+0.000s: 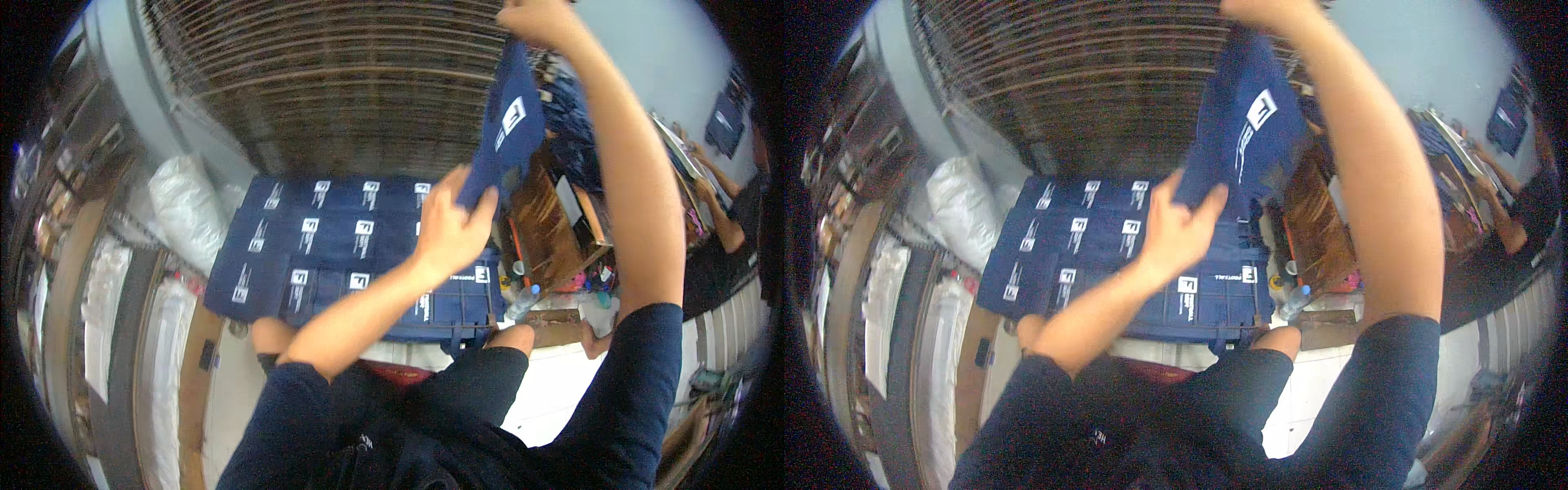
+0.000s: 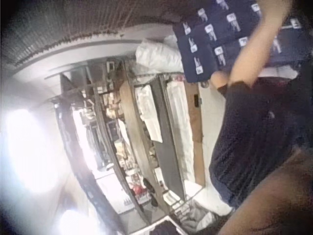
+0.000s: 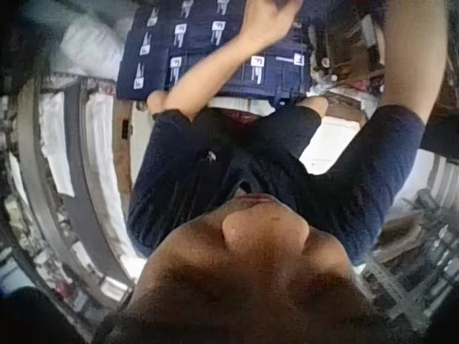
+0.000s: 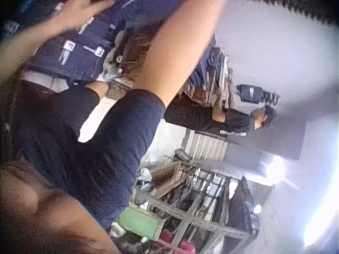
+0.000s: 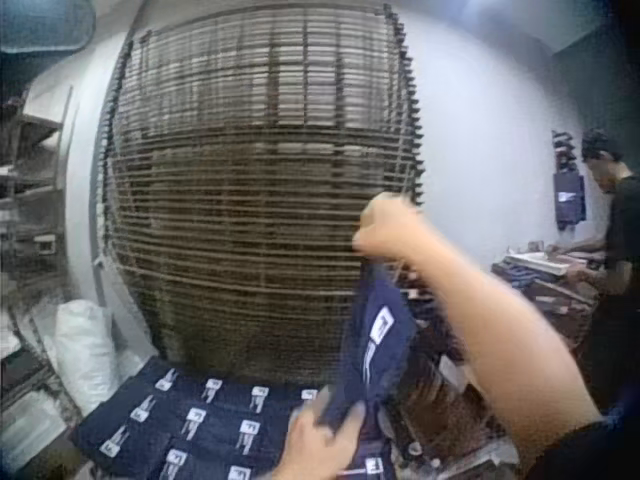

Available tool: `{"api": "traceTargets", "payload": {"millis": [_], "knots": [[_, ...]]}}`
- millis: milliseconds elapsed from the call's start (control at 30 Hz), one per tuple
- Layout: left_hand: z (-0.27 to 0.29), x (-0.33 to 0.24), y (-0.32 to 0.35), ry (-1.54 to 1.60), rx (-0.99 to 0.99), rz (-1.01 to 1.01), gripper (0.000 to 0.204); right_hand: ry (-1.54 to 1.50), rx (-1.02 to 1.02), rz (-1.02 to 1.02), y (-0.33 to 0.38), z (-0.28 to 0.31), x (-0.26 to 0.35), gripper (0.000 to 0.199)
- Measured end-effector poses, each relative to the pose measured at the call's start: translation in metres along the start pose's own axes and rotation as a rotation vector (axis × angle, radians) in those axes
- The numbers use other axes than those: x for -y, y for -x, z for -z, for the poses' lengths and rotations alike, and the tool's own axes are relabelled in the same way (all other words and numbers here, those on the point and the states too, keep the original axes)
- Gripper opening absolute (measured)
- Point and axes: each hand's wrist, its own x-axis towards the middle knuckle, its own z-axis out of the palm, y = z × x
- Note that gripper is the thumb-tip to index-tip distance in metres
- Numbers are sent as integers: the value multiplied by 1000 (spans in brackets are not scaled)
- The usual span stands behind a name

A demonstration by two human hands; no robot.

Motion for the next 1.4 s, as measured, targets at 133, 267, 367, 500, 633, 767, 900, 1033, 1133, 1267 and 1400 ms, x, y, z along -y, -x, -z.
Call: {"api": "traceTargets", "payload": {"millis": [133,267,367,500,633,767,900,1033,1133,1267,1400], "knots": [[30,-17,-73,-253,232,5,27,-809,43,146,30,14,-93,41],[67,3,-100,-119,319,338,23,-1834,367,-217,201,-70,-89,45],[58,15,-115,-54,323,451,26,-1673,692,-611,348,-148,-68,68],[85,9,-100,-21,269,500,27,-2014,1199,-1136,452,-277,-9,89],[120,-5,-84,19,143,350,23,-2465,1061,-1148,435,-308,36,95],[197,-37,-75,201,93,242,9,-2605,802,-1200,366,-329,36,73],[271,-5,-29,-76,-176,371,32,-2217,592,-1017,341,-386,-16,36],[352,84,53,-203,-302,765,26,-1953,565,-1097,308,-358,-16,29],[368,134,118,-56,-377,991,30,-1756,743,-970,297,-361,-20,15],[397,227,213,28,-464,1150,32,-1572,890,-897,294,-371,6,11],[408,236,249,152,-534,1102,32,-1509,911,-899,296,-382,26,14]]}}
